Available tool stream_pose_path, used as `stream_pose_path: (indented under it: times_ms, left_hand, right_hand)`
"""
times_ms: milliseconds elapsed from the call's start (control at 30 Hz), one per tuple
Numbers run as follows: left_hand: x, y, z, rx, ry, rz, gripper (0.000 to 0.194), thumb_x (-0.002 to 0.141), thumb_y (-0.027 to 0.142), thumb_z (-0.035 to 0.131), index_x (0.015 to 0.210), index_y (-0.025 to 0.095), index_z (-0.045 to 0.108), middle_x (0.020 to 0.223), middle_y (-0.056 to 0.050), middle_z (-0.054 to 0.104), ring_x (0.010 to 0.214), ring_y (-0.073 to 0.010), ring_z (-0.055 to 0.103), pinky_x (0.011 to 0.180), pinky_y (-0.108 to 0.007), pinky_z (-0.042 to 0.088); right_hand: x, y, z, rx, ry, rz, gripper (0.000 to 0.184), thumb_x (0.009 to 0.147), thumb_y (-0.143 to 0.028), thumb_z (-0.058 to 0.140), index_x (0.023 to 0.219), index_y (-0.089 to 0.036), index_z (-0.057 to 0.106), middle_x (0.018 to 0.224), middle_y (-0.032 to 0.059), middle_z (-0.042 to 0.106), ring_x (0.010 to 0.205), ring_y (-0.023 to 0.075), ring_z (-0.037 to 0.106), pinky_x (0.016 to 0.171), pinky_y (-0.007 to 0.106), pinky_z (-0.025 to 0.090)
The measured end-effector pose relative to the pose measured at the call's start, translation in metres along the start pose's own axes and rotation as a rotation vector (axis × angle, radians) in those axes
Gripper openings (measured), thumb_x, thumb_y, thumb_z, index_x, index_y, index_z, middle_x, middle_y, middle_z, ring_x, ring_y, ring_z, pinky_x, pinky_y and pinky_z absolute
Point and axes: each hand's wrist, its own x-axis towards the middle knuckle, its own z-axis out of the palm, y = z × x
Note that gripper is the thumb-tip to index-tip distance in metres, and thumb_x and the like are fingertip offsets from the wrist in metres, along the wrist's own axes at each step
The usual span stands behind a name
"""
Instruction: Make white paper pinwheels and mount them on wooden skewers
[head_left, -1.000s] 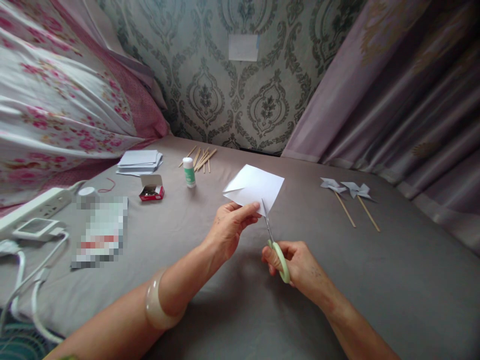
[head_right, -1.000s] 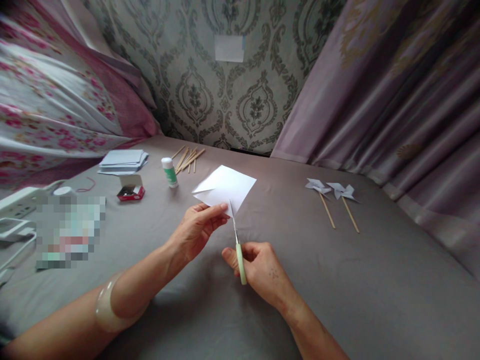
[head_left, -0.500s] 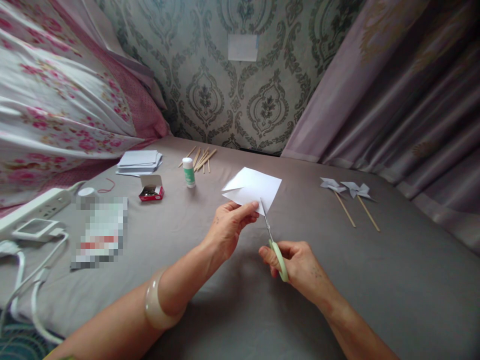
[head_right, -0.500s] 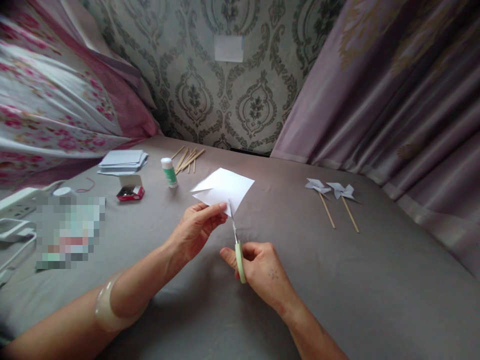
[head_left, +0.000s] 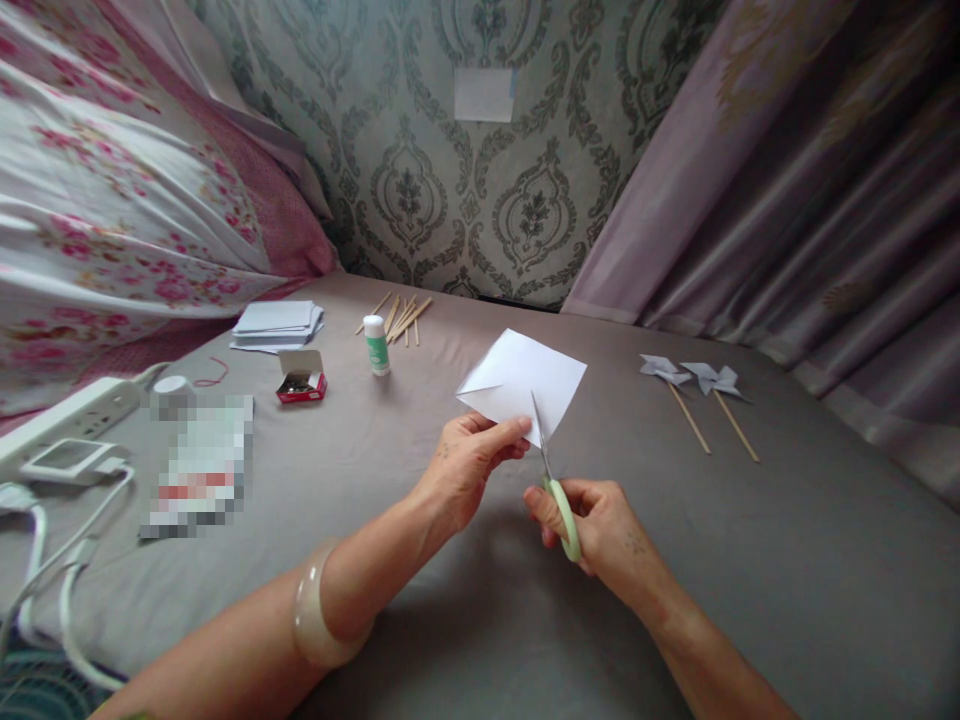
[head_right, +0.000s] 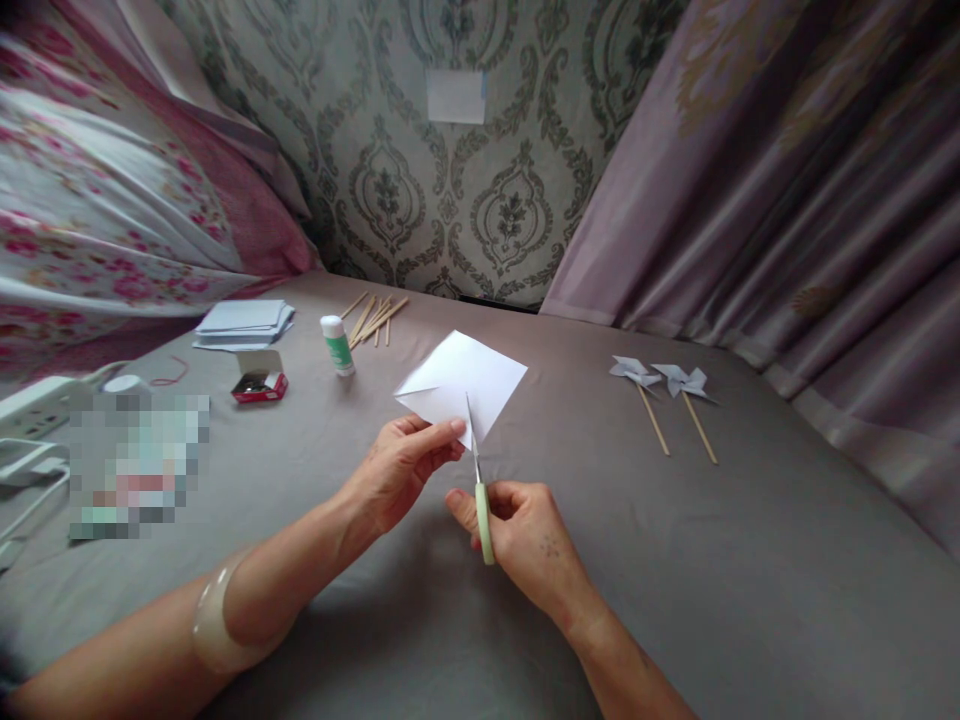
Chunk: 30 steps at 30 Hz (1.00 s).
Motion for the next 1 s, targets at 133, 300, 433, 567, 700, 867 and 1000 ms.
stream_pose_path:
  times_ms: [133,300,433,567,700,867,1000]
  left_hand:
    - [-0.0010,-0.0010,0.0009,-0.011,0.004,-0.005,0.020,0.059,0.024,0.083,0.066,0.012,0.070,0.063,-0.001,0.064,0.058,-0.0090,0.056,0.062,-0.024,0.045]
    - [-0.0011,0.0000,0.0005,-0.021,-0.002,-0.007,0.020,0.059,0.024,0.083,0.068,0.011,0.071,0.064,-0.001,0.064,0.057,-0.0084,0.056,0.062,-0.023,0.045]
    - [-0.0002,-0.0002,-0.0007,-0.020,-0.005,-0.006,0.020,0.059,0.024,0.084,0.067,0.011,0.070,0.064,-0.001,0.064,0.057,-0.0084,0.056,0.062,-0.023,0.045]
    - [0.0002,-0.0003,-0.0009,-0.028,-0.004,0.000,0.023,0.057,0.024,0.085,0.070,0.011,0.071,0.069,-0.002,0.066,0.059,-0.0083,0.057,0.063,-0.022,0.045]
    - [-0.0001,0.0021,0.0002,-0.076,0.016,0.025,0.026,0.058,0.025,0.085,0.077,0.013,0.072,0.079,-0.003,0.070,0.063,-0.0088,0.059,0.062,-0.022,0.046]
    - [0.0025,0.0044,-0.0008,-0.114,0.063,0.039,0.028,0.058,0.029,0.085,0.078,0.014,0.072,0.080,-0.002,0.071,0.066,-0.0104,0.060,0.060,-0.023,0.046]
    - [0.0037,0.0035,-0.0019,-0.118,0.056,0.037,0.028,0.059,0.028,0.085,0.080,0.015,0.072,0.081,-0.001,0.071,0.067,-0.0106,0.060,0.059,-0.023,0.047]
  right_hand:
    - [0.0004,0.0001,-0.0002,-0.013,0.010,-0.007,0.049,0.065,-0.062,0.069,0.050,-0.018,0.054,0.043,-0.0040,0.046,0.035,0.0056,0.031,0.038,0.025,0.023]
    - [0.0014,0.0031,-0.0008,-0.039,0.015,-0.027,0.048,0.069,-0.058,0.068,0.048,-0.018,0.052,0.043,-0.0038,0.046,0.041,0.0066,0.033,0.043,0.024,0.027]
    - [0.0015,0.0058,-0.0005,-0.060,0.024,-0.040,0.047,0.072,-0.057,0.067,0.050,-0.017,0.053,0.045,-0.0033,0.047,0.043,0.0070,0.035,0.044,0.024,0.027]
    - [0.0017,0.0074,0.0001,-0.070,0.024,-0.026,0.047,0.073,-0.057,0.066,0.051,-0.017,0.053,0.046,-0.0033,0.047,0.044,0.0068,0.036,0.044,0.023,0.027]
    - [0.0028,0.0082,0.0007,-0.085,0.023,-0.023,0.048,0.073,-0.058,0.065,0.052,-0.016,0.054,0.046,-0.0029,0.048,0.044,0.0069,0.037,0.044,0.023,0.027]
    - [0.0028,0.0097,0.0022,-0.099,0.016,-0.023,0.049,0.073,-0.059,0.064,0.053,-0.016,0.052,0.047,-0.0036,0.046,0.045,0.0066,0.036,0.045,0.023,0.026]
    - [0.0023,0.0086,0.0033,-0.091,0.005,-0.018,0.049,0.074,-0.059,0.063,0.053,-0.017,0.051,0.047,-0.0033,0.047,0.045,0.0067,0.036,0.045,0.023,0.026]
